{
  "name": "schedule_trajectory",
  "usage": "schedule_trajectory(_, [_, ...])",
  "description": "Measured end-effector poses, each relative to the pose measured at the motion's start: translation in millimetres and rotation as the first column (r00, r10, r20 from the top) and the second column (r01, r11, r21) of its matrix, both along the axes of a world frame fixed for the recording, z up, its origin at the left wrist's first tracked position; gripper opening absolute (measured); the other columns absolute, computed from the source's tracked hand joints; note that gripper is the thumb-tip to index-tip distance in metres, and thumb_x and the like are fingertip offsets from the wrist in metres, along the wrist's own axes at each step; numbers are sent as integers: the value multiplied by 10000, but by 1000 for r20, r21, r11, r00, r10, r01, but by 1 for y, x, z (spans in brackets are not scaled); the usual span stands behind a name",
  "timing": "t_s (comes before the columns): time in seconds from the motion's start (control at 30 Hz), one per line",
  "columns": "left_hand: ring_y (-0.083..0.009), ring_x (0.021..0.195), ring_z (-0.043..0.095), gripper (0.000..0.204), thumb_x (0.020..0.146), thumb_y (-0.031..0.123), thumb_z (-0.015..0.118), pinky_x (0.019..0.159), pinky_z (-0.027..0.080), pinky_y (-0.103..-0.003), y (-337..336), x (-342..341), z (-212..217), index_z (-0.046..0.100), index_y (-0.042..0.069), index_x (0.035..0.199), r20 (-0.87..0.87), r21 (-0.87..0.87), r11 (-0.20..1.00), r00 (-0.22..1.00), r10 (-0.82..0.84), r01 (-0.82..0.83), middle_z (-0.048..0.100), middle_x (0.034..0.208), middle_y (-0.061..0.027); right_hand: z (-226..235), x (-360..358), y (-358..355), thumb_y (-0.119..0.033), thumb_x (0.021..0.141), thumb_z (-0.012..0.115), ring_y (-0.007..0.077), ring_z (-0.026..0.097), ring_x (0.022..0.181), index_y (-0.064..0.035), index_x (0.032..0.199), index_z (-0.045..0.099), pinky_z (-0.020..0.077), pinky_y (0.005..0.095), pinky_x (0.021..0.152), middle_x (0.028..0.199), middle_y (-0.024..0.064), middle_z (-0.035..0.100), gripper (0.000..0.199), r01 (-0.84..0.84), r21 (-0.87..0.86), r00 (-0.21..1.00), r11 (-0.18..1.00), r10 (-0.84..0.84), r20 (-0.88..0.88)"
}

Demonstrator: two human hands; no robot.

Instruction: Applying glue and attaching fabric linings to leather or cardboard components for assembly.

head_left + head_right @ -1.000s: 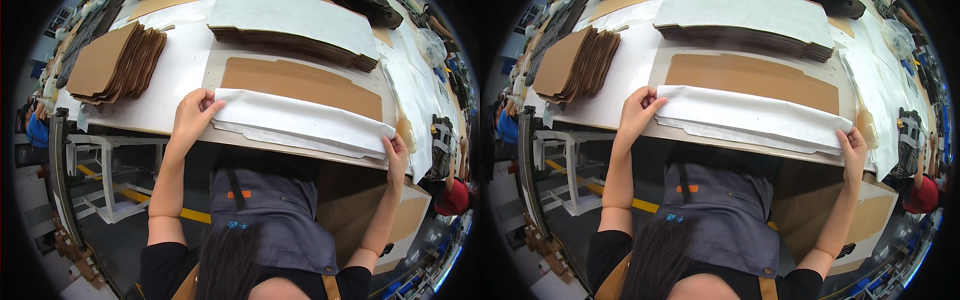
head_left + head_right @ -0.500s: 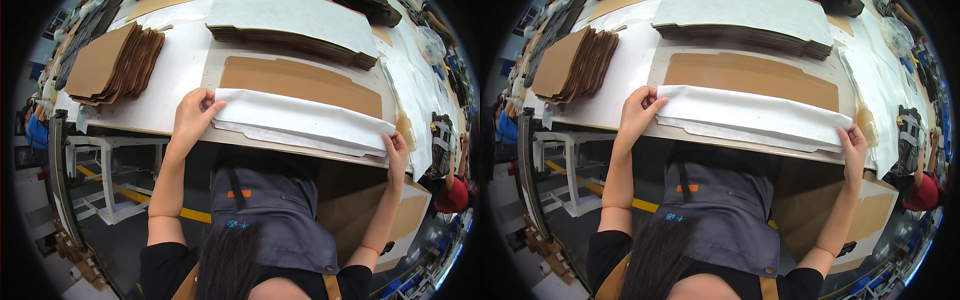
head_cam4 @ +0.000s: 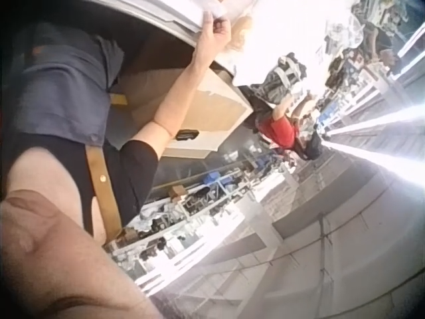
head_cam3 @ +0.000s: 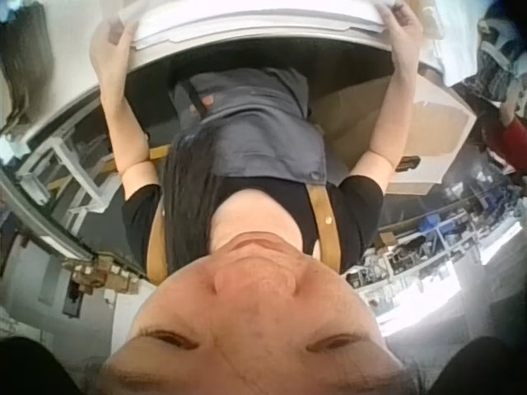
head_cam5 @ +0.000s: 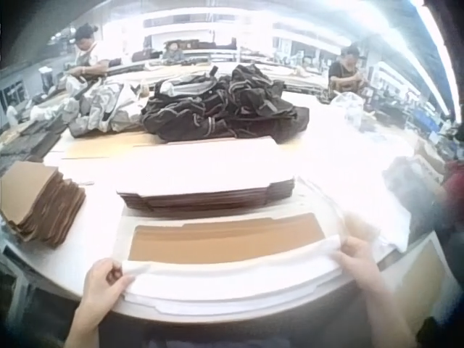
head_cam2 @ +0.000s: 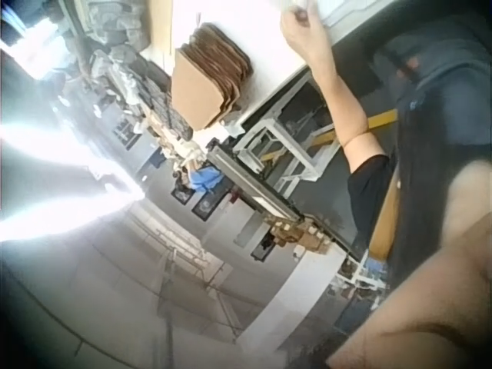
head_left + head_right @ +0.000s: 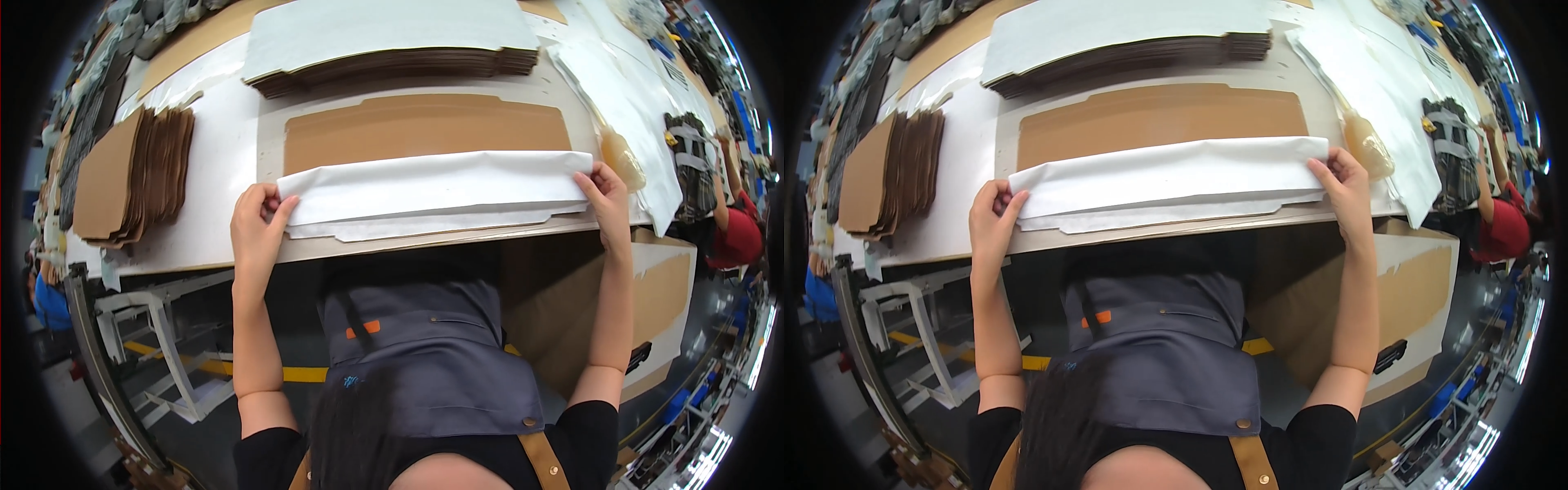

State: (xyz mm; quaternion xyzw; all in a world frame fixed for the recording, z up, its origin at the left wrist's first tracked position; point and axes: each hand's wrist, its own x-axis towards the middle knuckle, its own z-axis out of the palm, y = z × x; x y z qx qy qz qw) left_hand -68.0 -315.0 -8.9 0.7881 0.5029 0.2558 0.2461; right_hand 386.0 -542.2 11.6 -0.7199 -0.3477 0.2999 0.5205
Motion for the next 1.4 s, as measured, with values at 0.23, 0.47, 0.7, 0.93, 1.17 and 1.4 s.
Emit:
schedule_trajectory(0.23, [-137,697,427,206,857,123,780,658,415,-278,-3,2,3,617,5,902,20,-41,999,999,25,-24,522,772,-20,1,-1,-5,-100,958,688,48,600,811,13,1053,678,476,203,736,915,-2,682,148,-4,-36,999,999,6,32])
schedule_trajectory(0.47, [-134,698,422,204,866,120,775,662,413,-274,-2,1,1,619,2,923,8,-77,997,1000,29,-28,520,783,-23,-8,1,-4,-105,940,709,19,545,734,20,1028,688,417,188,618,833,-34,645,154,7,5,998,1000,-8,58])
schedule_trajectory(0.7, [-211,912,486,528,842,95,767,906,429,-349,-9,14,13,557,40,1323,-156,313,949,988,0,49,560,1058,-67,-10,3,-3,-121,920,730,11,476,682,2,985,704,394,192,597,781,-57,606,143,41,-4,992,999,-40,121])
schedule_trajectory(0.93, [-348,1440,401,484,913,2,610,1183,311,-452,-38,76,38,548,61,1389,-208,262,855,892,-402,447,511,1478,-144,-6,5,-8,-137,912,749,10,428,703,-12,977,693,356,194,620,785,-82,536,152,35,-54,977,998,-23,211])
schedule_trajectory(1.17, [-396,1513,249,802,850,417,751,1208,250,-521,-98,189,30,441,84,1510,-236,144,474,495,-836,869,334,1606,-187,-11,4,-6,-150,860,790,56,412,706,-8,911,650,365,230,631,782,-40,483,205,65,-24,923,998,-50,382])
schedule_trajectory(1.4, [-411,1527,198,891,884,599,633,1231,193,-525,-118,223,1,382,53,1541,-330,139,410,432,-839,902,282,1618,-236,-18,11,-7,-154,849,801,94,456,709,-7,903,646,409,257,643,807,1,533,220,29,8,885,1000,-29,465])
